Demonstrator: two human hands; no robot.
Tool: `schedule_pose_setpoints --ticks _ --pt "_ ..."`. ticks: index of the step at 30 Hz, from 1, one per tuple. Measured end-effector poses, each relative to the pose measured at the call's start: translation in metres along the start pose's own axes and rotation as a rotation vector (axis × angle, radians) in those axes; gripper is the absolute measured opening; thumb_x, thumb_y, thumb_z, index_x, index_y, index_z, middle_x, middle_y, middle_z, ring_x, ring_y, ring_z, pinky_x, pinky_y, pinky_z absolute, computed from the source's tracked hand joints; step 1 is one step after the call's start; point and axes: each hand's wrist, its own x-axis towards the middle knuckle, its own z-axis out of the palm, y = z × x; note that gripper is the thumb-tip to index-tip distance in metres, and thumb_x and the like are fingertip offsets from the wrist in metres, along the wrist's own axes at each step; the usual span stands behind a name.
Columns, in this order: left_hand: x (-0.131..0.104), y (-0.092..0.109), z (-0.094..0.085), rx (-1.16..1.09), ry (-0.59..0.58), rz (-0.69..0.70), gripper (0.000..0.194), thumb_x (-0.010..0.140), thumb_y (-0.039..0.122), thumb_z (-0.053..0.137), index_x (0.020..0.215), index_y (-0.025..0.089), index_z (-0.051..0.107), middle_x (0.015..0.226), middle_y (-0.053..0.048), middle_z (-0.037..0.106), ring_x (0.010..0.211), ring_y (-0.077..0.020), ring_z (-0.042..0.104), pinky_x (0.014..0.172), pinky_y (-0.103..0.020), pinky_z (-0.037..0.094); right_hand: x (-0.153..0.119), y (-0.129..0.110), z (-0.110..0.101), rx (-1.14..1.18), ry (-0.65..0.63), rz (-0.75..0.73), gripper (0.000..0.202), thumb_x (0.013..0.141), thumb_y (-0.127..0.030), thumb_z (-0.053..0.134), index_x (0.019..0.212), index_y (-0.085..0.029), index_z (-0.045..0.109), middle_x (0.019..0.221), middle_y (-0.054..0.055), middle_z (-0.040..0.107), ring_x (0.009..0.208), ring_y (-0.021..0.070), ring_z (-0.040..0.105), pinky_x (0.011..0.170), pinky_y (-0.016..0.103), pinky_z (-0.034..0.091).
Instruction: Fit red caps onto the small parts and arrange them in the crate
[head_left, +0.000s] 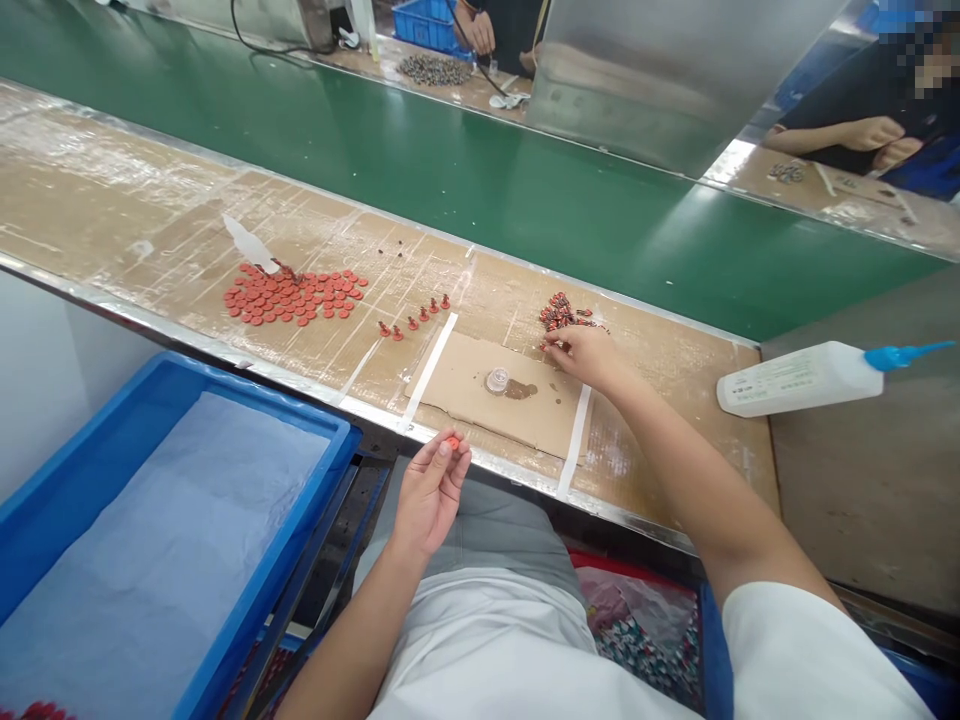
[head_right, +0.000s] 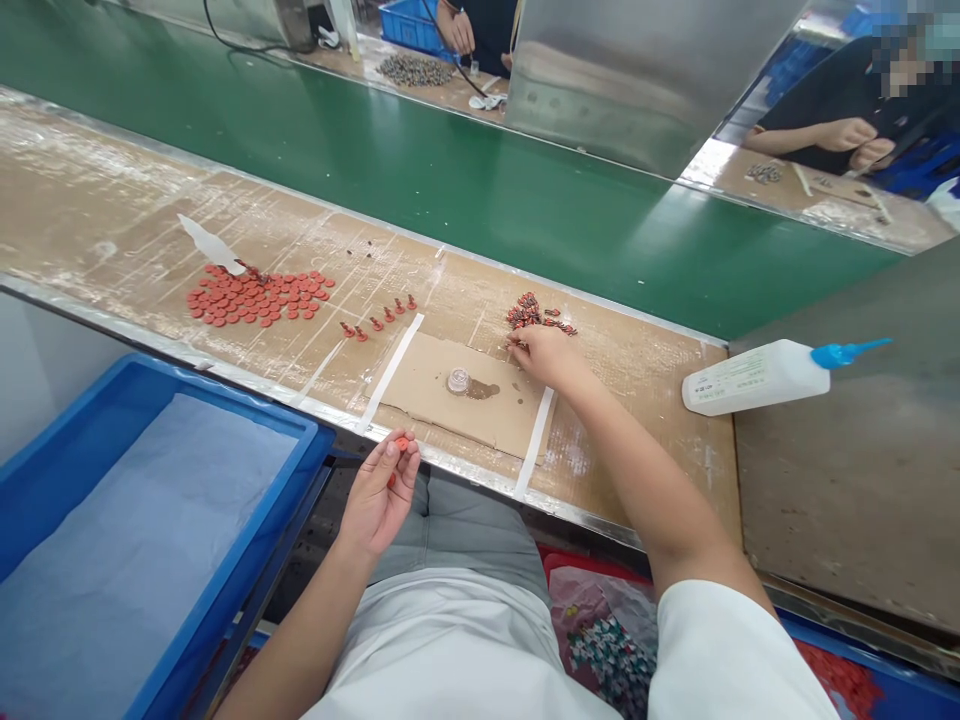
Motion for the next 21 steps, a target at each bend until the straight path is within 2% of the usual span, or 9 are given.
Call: schedule_pose_setpoints --ticks 7,11,14,16,21 --pt "-0.001 0.002 -0.001 -0.003 -0.021 0.018 0.022 0.077 0.016 0.069 0.099 0.014 0.069 0.099 -0.004 0.072 0.088 -0.009 0.068 0.086 -0.018 0.055 0.016 0.004 0.007 -0.041 -0.087 -0.128 0.023 0.086 -0.022 0.052 0.097 -0.015 0.071 0.098 0.011 0.068 0.091 0.0226 0.062 0.081 0.031 0.045" --pt "-0.002 0.003 0.0 -0.004 -0.025 0.017 0.023 0.078 0.016 0.068 0.101 0.013 0.069 0.101 -0.005 0.072 0.089 -0.009 0.068 0.087 -0.019 0.054 0.019 0.002 0.004 -0.019 -0.094 -0.101 0.014 0.08 -0.017 0.057 0.088 -0.015 0.069 0.089 0.009 0.068 0.088 0.021 0.061 0.08 0.03 0.046" --pt "-0.003 0.003 0.0 0.001 -0.029 0.015 0.023 0.078 0.015 0.068 0.101 0.014 0.069 0.102 -0.005 0.071 0.089 -0.0093 0.068 0.087 -0.019 0.054 0.015 0.001 0.002 0.043 -0.052 -0.068 0.012 0.078 -0.016 0.059 0.086 -0.015 0.068 0.082 0.007 0.069 0.08 0.0197 0.063 0.075 0.03 0.047" --pt "-0.003 0.004 0.0 0.002 -0.033 0.015 0.023 0.078 0.015 0.068 0.102 0.014 0.069 0.102 -0.006 0.071 0.09 -0.0095 0.068 0.088 -0.019 0.054 0.009 -0.004 0.004 0.191 0.033 -0.023 0.013 0.077 -0.019 0.062 0.087 -0.016 0.068 0.078 0.006 0.069 0.073 0.0181 0.064 0.071 0.031 0.05" --pt "-0.003 0.005 0.0 -0.008 -0.052 0.009 0.024 0.078 0.013 0.067 0.102 0.014 0.069 0.103 -0.006 0.071 0.091 -0.0095 0.068 0.089 -0.019 0.053 -0.015 -0.041 0.012 0.886 0.254 0.166 0.029 0.072 -0.037 0.071 0.092 -0.016 0.069 0.076 0.005 0.071 0.064 0.0155 0.066 0.06 0.028 0.055"
